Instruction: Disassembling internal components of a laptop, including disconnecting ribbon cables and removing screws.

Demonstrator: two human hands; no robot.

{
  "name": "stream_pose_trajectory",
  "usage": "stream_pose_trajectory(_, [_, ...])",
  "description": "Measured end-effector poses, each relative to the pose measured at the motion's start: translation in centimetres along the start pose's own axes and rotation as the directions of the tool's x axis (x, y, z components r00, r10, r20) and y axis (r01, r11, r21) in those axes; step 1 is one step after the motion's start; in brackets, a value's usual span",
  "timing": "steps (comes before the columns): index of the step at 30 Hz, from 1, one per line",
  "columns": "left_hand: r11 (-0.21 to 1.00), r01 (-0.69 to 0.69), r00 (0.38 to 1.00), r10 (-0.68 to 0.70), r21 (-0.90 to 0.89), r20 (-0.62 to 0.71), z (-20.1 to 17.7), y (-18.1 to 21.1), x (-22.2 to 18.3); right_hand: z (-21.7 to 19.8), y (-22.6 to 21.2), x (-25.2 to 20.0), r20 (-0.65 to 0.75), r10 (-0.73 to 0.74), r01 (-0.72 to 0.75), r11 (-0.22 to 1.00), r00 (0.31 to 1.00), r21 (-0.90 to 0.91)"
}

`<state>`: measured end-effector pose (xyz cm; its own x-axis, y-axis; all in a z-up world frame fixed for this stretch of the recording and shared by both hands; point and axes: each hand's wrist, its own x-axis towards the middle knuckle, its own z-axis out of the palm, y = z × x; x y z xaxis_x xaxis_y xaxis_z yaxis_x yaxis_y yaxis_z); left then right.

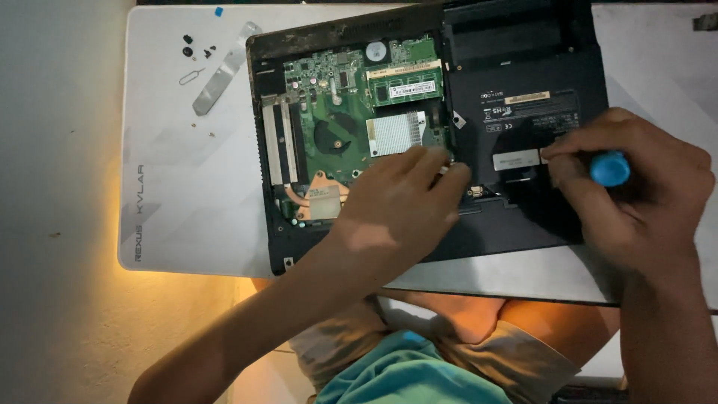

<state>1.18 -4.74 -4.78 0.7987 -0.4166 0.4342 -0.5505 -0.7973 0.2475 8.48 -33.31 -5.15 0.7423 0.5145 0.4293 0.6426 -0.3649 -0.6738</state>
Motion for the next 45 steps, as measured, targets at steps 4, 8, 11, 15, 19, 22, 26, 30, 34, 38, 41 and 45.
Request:
stream_pose_trajectory(4, [0.998, 0.005, 0.999, -0.008, 0.062, 0.047, -1.0, 0.0, 0.2, 0.1, 0.0, 0.6, 0.004, -0.021, 0.021, 0.999, 1.0, -0.043])
stream_pose_trajectory(8, [0.972, 0.011, 0.999, -0.003, 0.236, -0.034, -2.8, -1.0, -0.5, 0.2, -0.6, 0.9, -0.001, 0.004, -0.004, 0.999, 1.0, -0.053])
stream_pose_trajectory(11, [0.969, -0.013, 0.999, 0.006, 0.245, 0.032, -2.1, -1.9, -1.7, 0.5, -0.6, 0.9, 0.002, -0.01, 0.01, 0.996, 1.0, -0.084])
stream_pose_trajectory(15, [0.987, -0.036, 0.992, 0.017, 0.153, 0.127, -4.6, -1.6, -2.3, 1.1, -1.1, 0.8, 0.013, -0.052, 0.053, 0.985, 0.999, -0.165])
stream_pose_trajectory(19, [0.989, -0.06, 0.962, 0.021, 0.136, 0.271, -7.5, -0.9, -2.0, 1.2, -0.9, 1.0, 0.052, -0.05, 0.056, 0.989, 0.997, -0.14])
stream_pose_trajectory(22, [0.992, -0.065, 0.964, 0.035, 0.108, 0.265, -7.3, -0.7, -2.1, 1.2, -0.9, 1.1, 0.1, -0.066, 0.081, 0.984, 0.993, -0.16])
stream_pose_trajectory(26, [0.997, 0.029, 0.992, -0.037, 0.066, 0.124, -5.5, -1.8, -2.8, 1.5, -1.2, 1.0, 0.197, -0.084, 0.145, 0.937, 0.977, -0.317])
stream_pose_trajectory(30, [0.981, 0.142, 0.976, -0.117, -0.131, 0.183, -6.2, -2.2, -2.7, 1.8, -0.3, 0.7, 0.235, -0.08, 0.166, 0.914, 0.969, -0.37])
stream_pose_trajectory(34, [0.925, 0.146, 0.986, -0.106, -0.35, 0.13, -5.1, -2.5, -2.7, 2.1, -2.8, 1.0, 0.204, -0.065, 0.119, 0.957, 0.977, -0.265])
stream_pose_trajectory(38, [0.924, 0.127, 0.992, -0.121, -0.362, 0.041, -4.2, -1.5, -2.4, 3.3, -4.6, 1.5, 0.202, -0.111, 0.151, 0.969, 0.973, -0.194])
stream_pose_trajectory(41, [0.961, 0.073, 0.996, -0.085, -0.267, -0.033, -4.0, -1.1, -2.3, 3.3, -4.3, 1.9, 0.176, -0.166, 0.214, 0.928, 0.97, -0.304])
stream_pose_trajectory(45, [0.974, 0.106, 0.99, -0.122, -0.198, -0.069, -4.7, -1.1, -3.0, 2.0, -4.0, 1.1, 0.157, -0.022, 0.072, 0.946, 0.987, -0.317])
